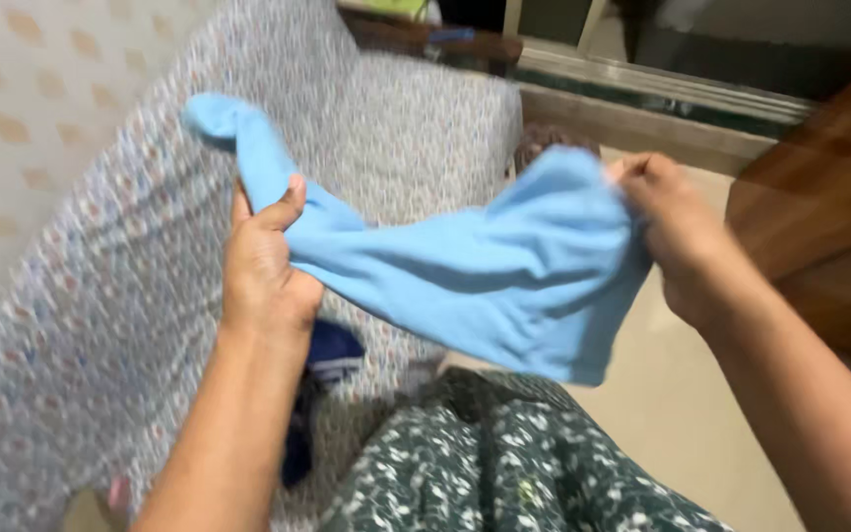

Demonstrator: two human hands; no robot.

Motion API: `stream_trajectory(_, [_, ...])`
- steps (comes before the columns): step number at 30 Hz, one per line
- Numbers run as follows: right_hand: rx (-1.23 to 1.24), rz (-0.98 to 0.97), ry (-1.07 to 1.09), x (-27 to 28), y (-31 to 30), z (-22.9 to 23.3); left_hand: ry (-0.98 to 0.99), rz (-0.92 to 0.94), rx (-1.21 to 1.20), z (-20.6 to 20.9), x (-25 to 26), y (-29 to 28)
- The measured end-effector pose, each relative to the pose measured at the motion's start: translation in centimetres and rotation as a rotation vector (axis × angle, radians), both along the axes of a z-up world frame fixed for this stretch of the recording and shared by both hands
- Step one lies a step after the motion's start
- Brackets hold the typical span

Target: The person fluffs a pillow, handles a belt, and then unfolds and refolds a blue shirt and a pair of patterned shorts before picking up a comb.

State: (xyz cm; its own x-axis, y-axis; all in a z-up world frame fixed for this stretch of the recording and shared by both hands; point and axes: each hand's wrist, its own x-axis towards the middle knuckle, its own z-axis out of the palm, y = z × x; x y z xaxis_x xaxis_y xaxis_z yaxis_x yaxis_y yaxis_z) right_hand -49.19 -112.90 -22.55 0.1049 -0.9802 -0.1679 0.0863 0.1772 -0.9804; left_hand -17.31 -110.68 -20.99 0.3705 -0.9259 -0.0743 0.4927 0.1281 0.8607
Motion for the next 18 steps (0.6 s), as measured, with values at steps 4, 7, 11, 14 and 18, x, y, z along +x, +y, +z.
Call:
stream_trajectory(4, [-0.006,0.252,0.601,-0.6,0.2,2.3,0.018,-0.119,-0.068,5.5,-8.4,-2.4])
stream_trajectory(7, [-0.231,0.458,0.267,2.7,1.5,2.2,0.129,-0.192,-0.036,6.2,-15.6,-2.6])
stream_trajectory(11, [-0.046,0.482,-0.265,5.0,-0.5,2.5,-0.208,-0.496,-0.4,8.1,-20.0,-2.0])
stream_trajectory(14, [0.154,0.437,-0.609,4.0,-2.3,3.3,-0.687,-0.51,-0.422,8.3,-18.5,-3.0])
stream_trajectory(18, [0.18,0.385,-0.944,1.9,-4.5,5.6,-1.275,-0.127,-0.347,7.4,-10.6,-3.0])
